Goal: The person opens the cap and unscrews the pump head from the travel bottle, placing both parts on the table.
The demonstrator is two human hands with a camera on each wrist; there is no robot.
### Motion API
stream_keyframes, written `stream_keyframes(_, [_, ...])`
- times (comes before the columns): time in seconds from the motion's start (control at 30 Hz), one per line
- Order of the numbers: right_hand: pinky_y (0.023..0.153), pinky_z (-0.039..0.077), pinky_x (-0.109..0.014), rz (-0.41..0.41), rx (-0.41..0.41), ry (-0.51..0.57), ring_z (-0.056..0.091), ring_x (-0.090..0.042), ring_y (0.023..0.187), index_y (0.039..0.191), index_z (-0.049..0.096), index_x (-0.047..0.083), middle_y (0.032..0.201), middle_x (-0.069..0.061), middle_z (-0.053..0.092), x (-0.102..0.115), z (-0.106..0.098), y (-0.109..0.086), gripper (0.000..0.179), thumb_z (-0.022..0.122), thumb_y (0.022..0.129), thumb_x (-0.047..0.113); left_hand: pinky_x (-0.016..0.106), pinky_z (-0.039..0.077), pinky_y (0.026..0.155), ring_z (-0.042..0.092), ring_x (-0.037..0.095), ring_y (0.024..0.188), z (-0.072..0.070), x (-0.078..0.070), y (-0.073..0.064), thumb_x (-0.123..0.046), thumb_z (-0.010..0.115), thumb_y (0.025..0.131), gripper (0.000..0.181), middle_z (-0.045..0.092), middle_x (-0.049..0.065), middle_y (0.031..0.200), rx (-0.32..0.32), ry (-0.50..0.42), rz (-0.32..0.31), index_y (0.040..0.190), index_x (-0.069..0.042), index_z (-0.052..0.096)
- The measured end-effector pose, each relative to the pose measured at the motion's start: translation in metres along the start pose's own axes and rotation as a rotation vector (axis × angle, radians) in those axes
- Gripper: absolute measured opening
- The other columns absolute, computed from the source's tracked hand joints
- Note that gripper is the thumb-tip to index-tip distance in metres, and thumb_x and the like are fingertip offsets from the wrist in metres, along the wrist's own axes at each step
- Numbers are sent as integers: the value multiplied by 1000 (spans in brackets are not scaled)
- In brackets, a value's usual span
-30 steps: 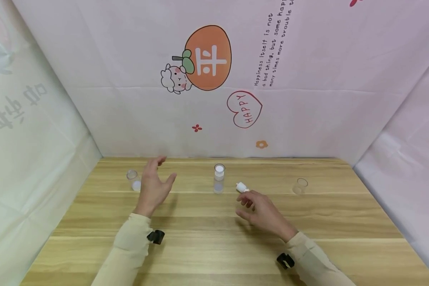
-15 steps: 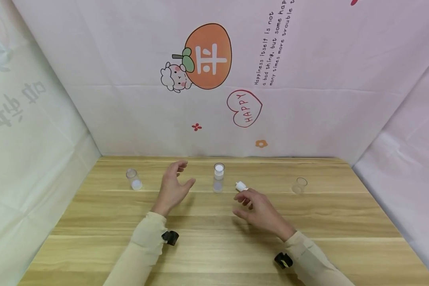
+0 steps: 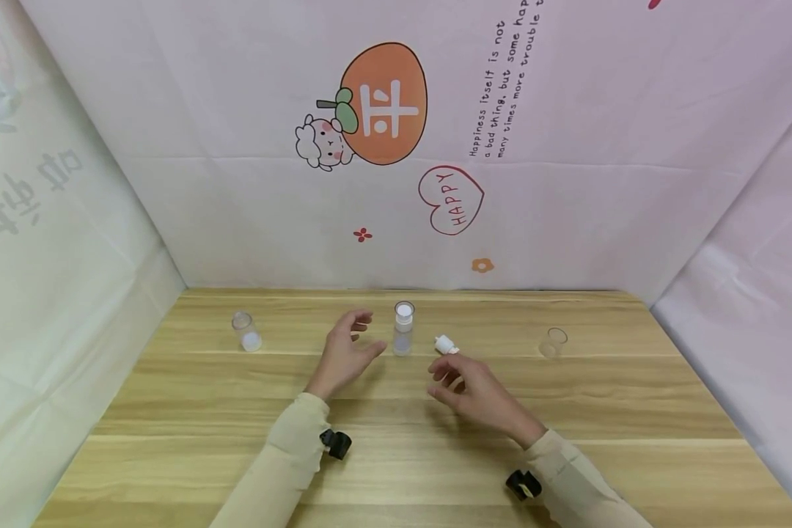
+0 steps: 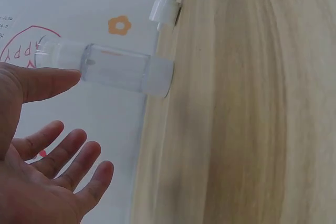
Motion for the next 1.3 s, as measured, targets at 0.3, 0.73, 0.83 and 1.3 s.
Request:
stream_keyframes(0.3, [77, 56, -35, -8, 48, 25, 63, -22, 92, 116, 64, -2, 106, -14, 66, 3, 1, -2, 19, 65, 99, 5, 52, 41, 108, 53, 40, 124, 16, 7, 4, -6, 79, 87, 59, 56, 22, 137, 55, -73, -57, 138, 5, 52])
stream_keyframes(0.73, [79, 56, -37, -42, 86, 0, 63, -31, 97, 110, 66, 1, 110, -14, 64, 5, 1, -6, 16, 70, 94, 3, 53, 41, 108, 53, 40, 126, 33, 10, 8, -8, 79, 87, 57, 55, 21, 138, 62, -162, -97, 136, 4, 53])
stream_keyframes(0.83, [79, 57, -41, -44, 87, -16, 62, -34, 97, 110, 67, 2, 110, -12, 64, 5, 1, -7, 18, 73, 93, 6, 53, 41, 107, 54, 39, 125, 36, 11, 9, -8, 79, 87, 55, 57, 19, 136, 59, -165, -92, 135, 3, 54])
stream_keyframes(1.3, [84, 56, -46, -42, 95, -58, 62, -31, 101, 113, 68, 4, 111, -7, 64, 4, 3, -8, 25, 77, 90, 10, 50, 42, 108, 56, 37, 123, 46, 13, 12, -5, 80, 86, 53, 58, 18, 132, 29, -182, -101, 133, 3, 55])
Point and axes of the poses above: each hand's wrist, its own y-axis towards the middle knuckle, its own z-axis out of the palm, x = y × z, the point moved 2 cm from there along y, towards the middle knuckle
